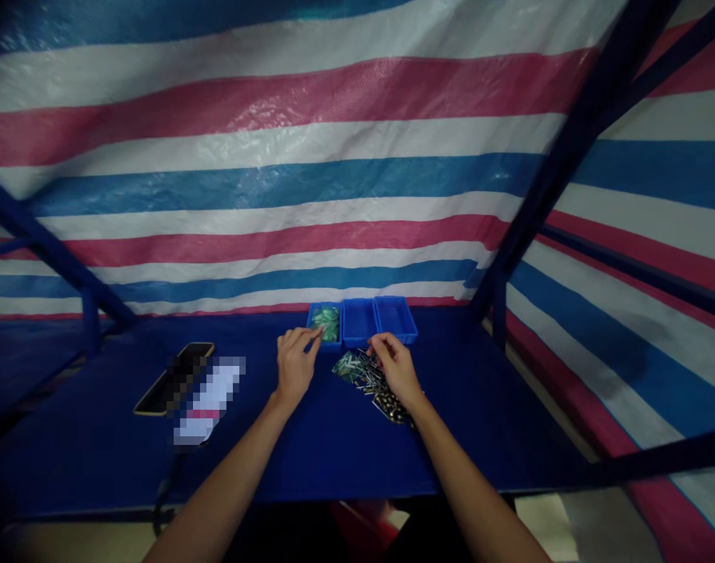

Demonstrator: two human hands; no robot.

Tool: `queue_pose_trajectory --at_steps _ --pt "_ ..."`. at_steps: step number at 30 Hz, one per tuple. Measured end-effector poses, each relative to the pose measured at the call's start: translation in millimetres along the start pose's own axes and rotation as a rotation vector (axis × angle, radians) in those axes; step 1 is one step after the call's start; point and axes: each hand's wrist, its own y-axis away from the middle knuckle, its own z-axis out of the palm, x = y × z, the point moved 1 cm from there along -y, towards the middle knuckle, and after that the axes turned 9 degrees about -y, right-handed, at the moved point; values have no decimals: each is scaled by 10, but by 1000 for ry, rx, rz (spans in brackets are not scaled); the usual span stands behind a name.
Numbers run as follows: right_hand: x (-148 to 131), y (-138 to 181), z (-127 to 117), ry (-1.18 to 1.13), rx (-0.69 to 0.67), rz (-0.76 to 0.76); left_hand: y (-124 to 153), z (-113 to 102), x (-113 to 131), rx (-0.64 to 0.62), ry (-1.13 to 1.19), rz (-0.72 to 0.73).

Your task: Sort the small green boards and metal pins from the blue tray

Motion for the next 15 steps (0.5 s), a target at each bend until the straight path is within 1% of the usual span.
queue_pose_trajectory --at_steps 3,5,11,15 --pt "-9 0 3 4 1 -4 6 -6 6 15 -27 -14" --pt "-17 1 9 2 0 1 1 -1 30 1 -57 -21" --pt "-40 10 35 14 -18 16 -11 39 147 -125 -204 -55" --pt "-54 15 34 30 -25 16 22 42 217 -178 -235 -59"
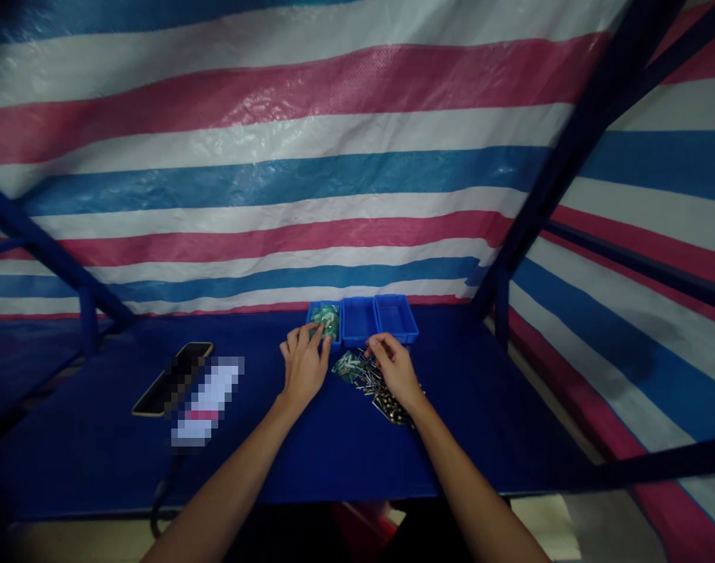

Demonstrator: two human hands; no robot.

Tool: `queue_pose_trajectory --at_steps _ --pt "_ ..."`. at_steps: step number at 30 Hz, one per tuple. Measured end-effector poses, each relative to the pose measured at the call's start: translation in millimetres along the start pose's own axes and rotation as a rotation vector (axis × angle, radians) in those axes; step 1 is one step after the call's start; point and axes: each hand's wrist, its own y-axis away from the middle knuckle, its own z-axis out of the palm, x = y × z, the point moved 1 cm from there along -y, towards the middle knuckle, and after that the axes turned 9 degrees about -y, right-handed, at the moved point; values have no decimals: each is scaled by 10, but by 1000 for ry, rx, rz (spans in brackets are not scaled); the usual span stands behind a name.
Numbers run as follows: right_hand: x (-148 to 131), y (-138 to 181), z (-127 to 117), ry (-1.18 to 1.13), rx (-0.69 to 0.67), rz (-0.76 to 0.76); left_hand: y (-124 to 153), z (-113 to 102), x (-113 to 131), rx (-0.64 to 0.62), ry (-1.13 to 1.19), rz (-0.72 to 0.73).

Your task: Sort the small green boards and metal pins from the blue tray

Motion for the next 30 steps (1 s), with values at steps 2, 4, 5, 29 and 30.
queue_pose_trajectory --at_steps 2,4,5,29,30 --pt "7 -3 -8 8 -2 -5 18 -17 24 -8 0 7" --pt "24 -10 -19 15 -1 -13 28 -44 44 -5 3 12" --pt "34 -12 -24 22 -1 -18 30 -61 52 -2 2 11" --pt "5 184 77 911 -488 -486 67 -73 93 35 130 85" --pt "-1 181 78 880 -480 -481 73 -90 107 34 158 97"
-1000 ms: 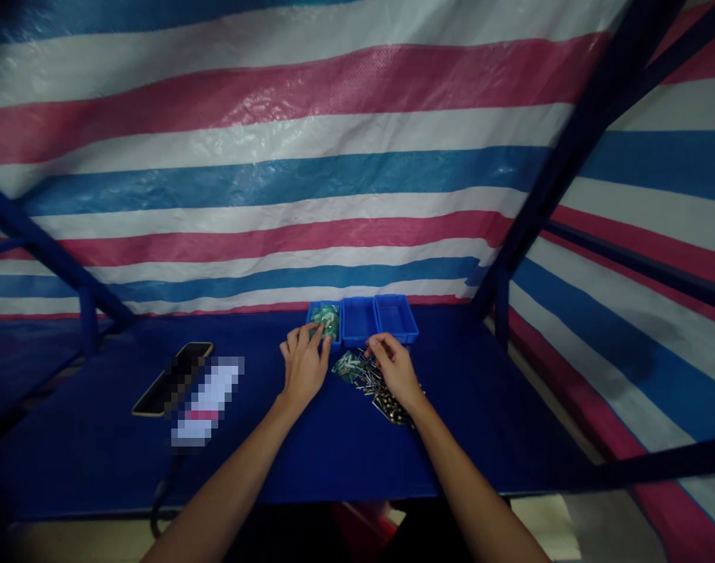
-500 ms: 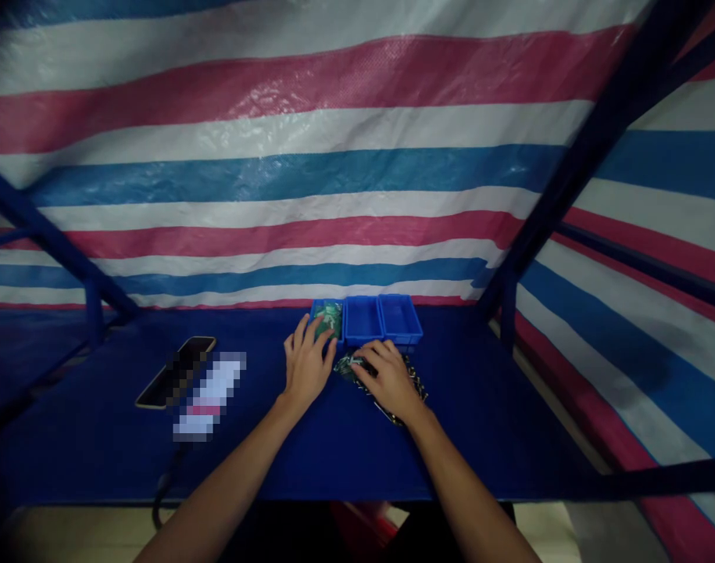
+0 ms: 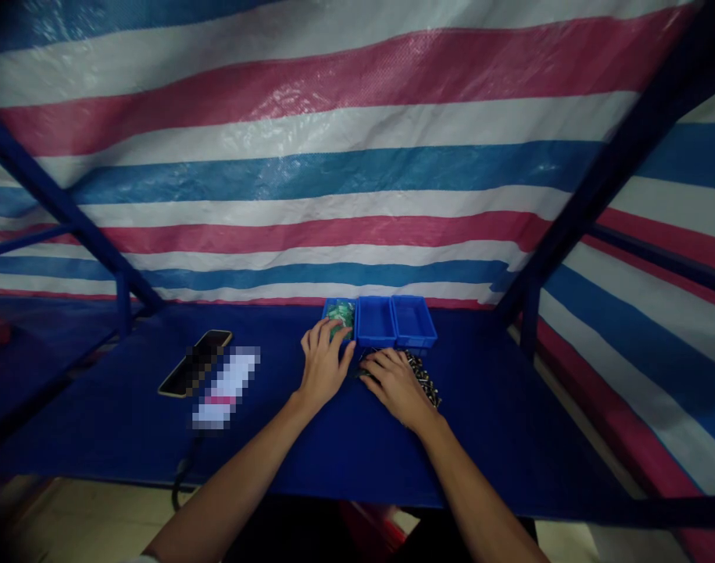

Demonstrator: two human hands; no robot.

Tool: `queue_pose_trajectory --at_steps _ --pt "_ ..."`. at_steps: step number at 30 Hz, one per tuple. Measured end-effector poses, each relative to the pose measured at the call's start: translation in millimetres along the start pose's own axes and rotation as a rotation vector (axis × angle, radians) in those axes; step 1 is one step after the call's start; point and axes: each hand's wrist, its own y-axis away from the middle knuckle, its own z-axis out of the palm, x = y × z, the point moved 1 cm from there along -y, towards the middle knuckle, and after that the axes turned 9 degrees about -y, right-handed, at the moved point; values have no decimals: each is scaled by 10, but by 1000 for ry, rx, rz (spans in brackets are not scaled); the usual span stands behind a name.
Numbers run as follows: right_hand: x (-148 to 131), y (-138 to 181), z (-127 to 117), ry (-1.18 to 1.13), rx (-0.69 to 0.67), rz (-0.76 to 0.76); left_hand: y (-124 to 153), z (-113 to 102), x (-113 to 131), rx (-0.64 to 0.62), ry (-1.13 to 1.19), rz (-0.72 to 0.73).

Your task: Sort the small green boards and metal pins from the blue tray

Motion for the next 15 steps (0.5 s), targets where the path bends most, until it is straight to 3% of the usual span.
queue_pose_trajectory --at_steps 6,10,15 --pt "-33 -33 -50 -285 245 96 31 -43 58 -47 206 106" --pt "25 -37 -26 -484 439 285 50 6 71 -68 365 137" --pt "94 -59 20 -865 522 434 70 13 109 -109 396 223"
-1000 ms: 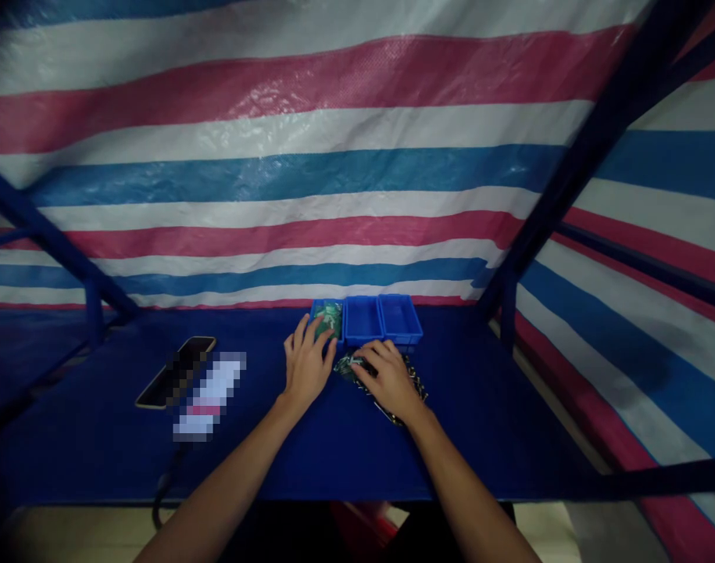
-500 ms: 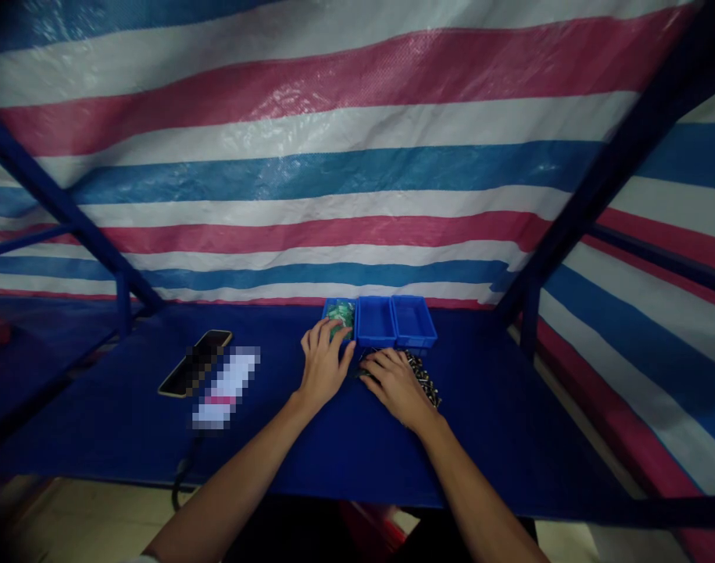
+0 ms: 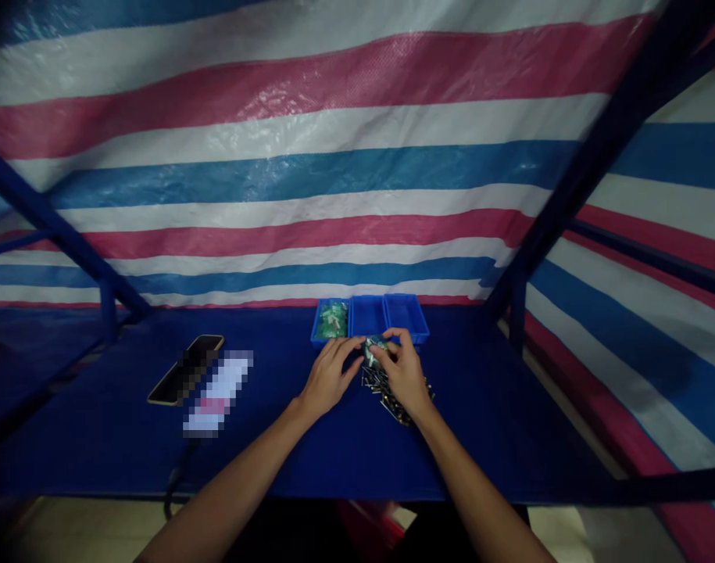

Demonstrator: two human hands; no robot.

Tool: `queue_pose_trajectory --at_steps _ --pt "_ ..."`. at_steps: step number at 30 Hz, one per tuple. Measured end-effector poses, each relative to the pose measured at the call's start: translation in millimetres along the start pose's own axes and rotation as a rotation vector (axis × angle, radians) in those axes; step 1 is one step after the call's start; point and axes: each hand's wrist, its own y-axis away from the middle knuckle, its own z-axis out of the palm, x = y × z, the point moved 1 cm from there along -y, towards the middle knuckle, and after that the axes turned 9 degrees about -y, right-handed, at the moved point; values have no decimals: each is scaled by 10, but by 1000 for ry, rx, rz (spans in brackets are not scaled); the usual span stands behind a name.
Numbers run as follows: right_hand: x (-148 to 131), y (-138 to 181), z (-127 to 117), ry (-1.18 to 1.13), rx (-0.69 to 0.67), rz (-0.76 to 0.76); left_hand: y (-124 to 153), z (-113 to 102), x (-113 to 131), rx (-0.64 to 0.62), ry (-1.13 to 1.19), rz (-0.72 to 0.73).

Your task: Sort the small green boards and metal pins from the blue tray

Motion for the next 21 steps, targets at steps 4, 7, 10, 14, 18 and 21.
queue_pose_trajectory --at_steps 4,7,10,14,18,21 --pt "-48 -31 6 -115 -27 53 6 -16 17 -15 -7 34" --pt "-70 -45 -26 -61 -11 84 0 -26 22 7 25 5" --pt "-59 -48 -59 -38 -33 91 -17 -24 27 59 106 -74" --pt "-36 -46 -62 28 -46 28 -24 21 1 96 247 -246" --pt "-23 -55 -44 137 -61 -19 1 95 -43 25 350 -353" --pt "-26 -60 -35 132 -75 -20 23 129 -57 33 388 -370"
